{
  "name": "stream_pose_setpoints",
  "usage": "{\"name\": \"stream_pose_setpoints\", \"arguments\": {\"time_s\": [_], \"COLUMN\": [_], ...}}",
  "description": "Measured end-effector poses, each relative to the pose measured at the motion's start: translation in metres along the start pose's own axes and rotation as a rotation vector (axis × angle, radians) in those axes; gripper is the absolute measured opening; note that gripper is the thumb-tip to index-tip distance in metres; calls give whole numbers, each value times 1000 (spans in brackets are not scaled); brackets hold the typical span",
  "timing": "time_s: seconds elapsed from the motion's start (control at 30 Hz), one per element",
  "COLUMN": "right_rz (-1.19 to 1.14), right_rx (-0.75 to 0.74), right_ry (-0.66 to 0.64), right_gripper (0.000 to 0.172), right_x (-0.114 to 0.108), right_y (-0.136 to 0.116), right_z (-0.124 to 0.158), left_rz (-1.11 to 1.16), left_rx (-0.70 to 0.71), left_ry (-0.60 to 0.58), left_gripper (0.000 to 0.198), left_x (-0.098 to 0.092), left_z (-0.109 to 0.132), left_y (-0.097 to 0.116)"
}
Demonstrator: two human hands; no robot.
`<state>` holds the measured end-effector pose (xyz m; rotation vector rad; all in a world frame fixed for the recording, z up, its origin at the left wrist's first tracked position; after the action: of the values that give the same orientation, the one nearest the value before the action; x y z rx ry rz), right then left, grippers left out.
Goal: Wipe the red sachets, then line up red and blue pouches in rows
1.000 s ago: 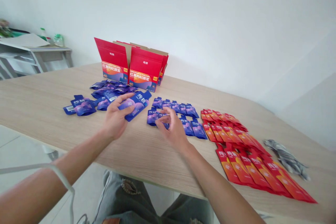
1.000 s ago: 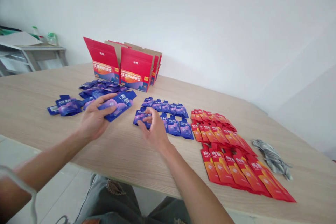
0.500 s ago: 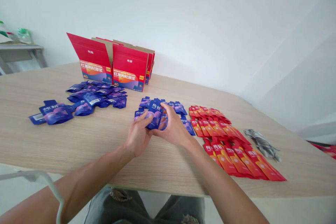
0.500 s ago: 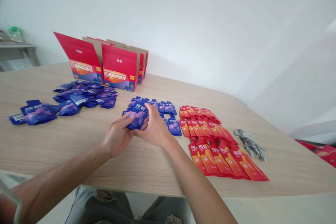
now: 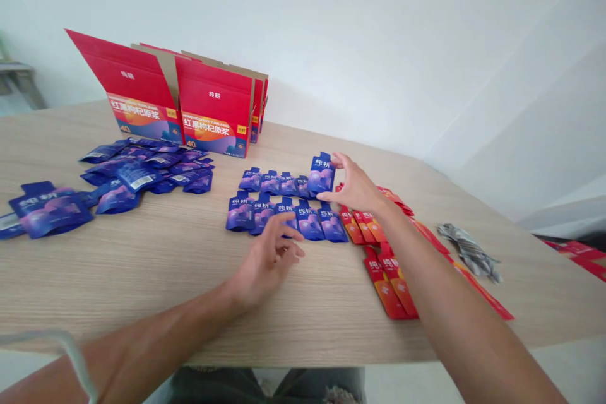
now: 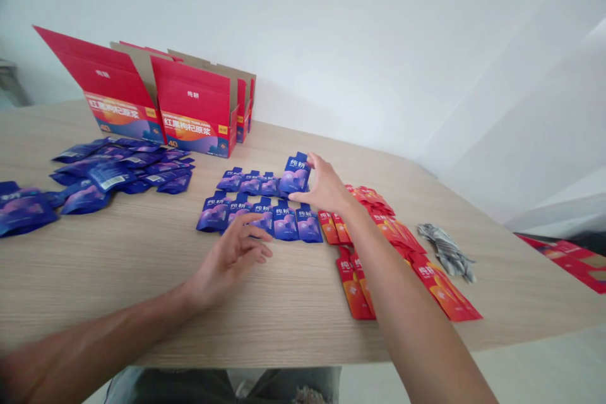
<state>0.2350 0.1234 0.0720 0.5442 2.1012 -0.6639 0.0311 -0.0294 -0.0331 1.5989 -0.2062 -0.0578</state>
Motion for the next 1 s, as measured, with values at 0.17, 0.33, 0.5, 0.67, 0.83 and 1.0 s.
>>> {"name": "stream_pose_setpoints", "arguments": {"time_s": [0.17,0.33,0.5,0.67,0.83,1.0], "right_rz": [51,41,23,1,-35,-72], "right_rx": [71,63,79,108,112,109], "right_ry": [-120,-308,-405,-441,-451,-469], "right_gripper": [123,125,126,131,128,131], "right_x": [6,48,77,84,85,90], "right_y": [52,62,69,80,83,85], "right_z": [-28,-44,-52,-53,-51,-52], "left_rz": [-423,-523,-571,-621,-644,-642], "left_rx": [209,251,247,217,202,213], "left_ry": [-245,-273,-305,-320,-334,-334], "left_gripper": [59,66,69,68,68,69], "left_x": [14,14,15,16,17,17], "left_z": [14,15,17,18,17,16], "left_y": [2,6,7,7,9,8]}}
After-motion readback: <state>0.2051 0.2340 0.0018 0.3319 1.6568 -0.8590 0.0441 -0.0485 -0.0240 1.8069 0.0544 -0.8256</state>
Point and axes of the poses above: each hand's wrist, its own z-axis away from the middle knuckle, its own x-axis out of the palm, y = z × x, the point moved 4 cm from there along -z, towards the middle knuckle, and after that the axes turned 14 degrees about -x, right-handed, at the moved point
